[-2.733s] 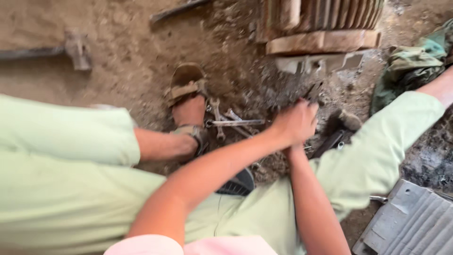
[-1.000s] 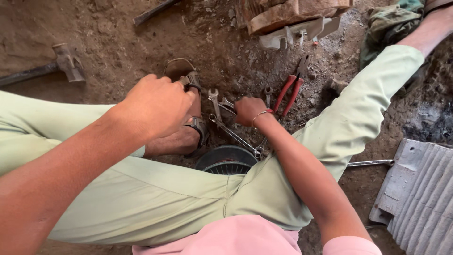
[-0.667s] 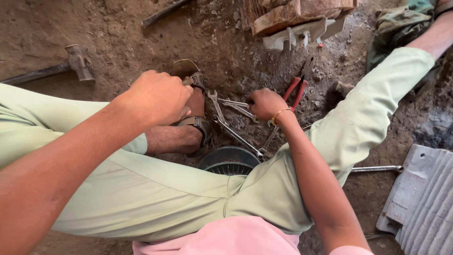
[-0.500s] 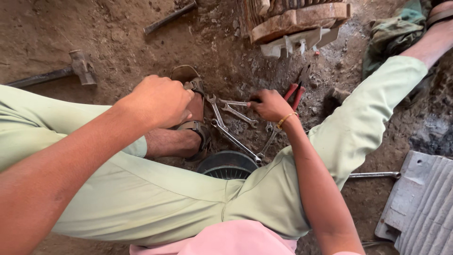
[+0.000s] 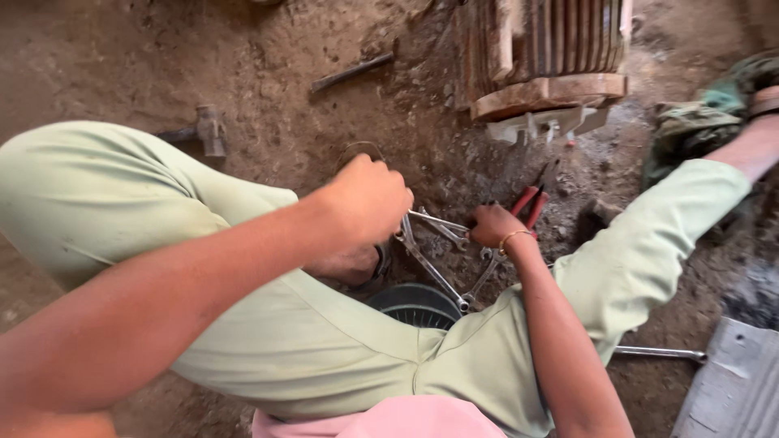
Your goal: The person sits on the ground and uses a chisel and hammer to tap a motor housing, then uses pliers to adjust a component on the motor. The person repositions the motor and continues tapping and adjusting parts.
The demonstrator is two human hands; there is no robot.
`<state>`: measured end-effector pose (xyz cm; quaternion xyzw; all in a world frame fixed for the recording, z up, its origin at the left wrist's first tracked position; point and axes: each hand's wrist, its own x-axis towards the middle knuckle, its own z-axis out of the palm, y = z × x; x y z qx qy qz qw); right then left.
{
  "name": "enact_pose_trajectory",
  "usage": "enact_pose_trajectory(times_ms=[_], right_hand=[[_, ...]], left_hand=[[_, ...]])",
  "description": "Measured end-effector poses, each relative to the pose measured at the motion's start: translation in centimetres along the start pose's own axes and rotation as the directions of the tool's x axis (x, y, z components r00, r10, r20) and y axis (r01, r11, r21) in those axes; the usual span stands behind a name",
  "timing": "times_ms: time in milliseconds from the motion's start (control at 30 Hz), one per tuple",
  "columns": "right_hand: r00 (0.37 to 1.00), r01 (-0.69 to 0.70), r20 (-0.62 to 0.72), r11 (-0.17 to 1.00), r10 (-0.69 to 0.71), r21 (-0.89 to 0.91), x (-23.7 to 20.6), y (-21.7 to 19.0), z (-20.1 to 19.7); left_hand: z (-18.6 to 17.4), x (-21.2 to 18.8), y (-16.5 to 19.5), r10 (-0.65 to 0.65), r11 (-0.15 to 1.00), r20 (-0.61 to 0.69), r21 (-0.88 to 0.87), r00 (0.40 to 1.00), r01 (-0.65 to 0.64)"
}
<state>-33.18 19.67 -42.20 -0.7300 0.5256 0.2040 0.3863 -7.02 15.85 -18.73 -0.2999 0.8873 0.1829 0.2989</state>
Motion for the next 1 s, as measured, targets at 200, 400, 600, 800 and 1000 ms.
enact_pose_trajectory(times_ms=[200,400,600,800,1000], right_hand=[[0.988,-0.02,-0.151,0.994,0.036,0.106,-0.8,-1.3,-0.8],[0.961,0.094,-0.227,0.96,-0.157,-0.264,-2.0,-1.2,-1.5],[0.977,-0.095,-0.205,0.977,0.055,-0.191,-6.7,0.1,-2.4],[0.969,-0.116,-0.239,0.968,0.06,-0.225,-12.0,-2.9,-6.8],[0.973,-0.129,0.113,0.877,0.202,-0.464,-21.8,-8.9,-14.1]], left_hand=[[-1.3,0.0,3.4,0.119,0.992,0.043,0.044,0.992,-0.121],[-3.3,1.1,6.5,0.247,0.964,-0.129,0.129,0.961,-0.23],[-6.9,0.9,10.2,0.346,0.935,-0.223,0.159,0.912,-0.316],[-12.5,0.2,12.3,0.398,0.917,-0.385,0.161,0.833,-0.364],[-17.6,1.4,8.4,0.383,0.924,-0.459,0.193,0.802,-0.331]])
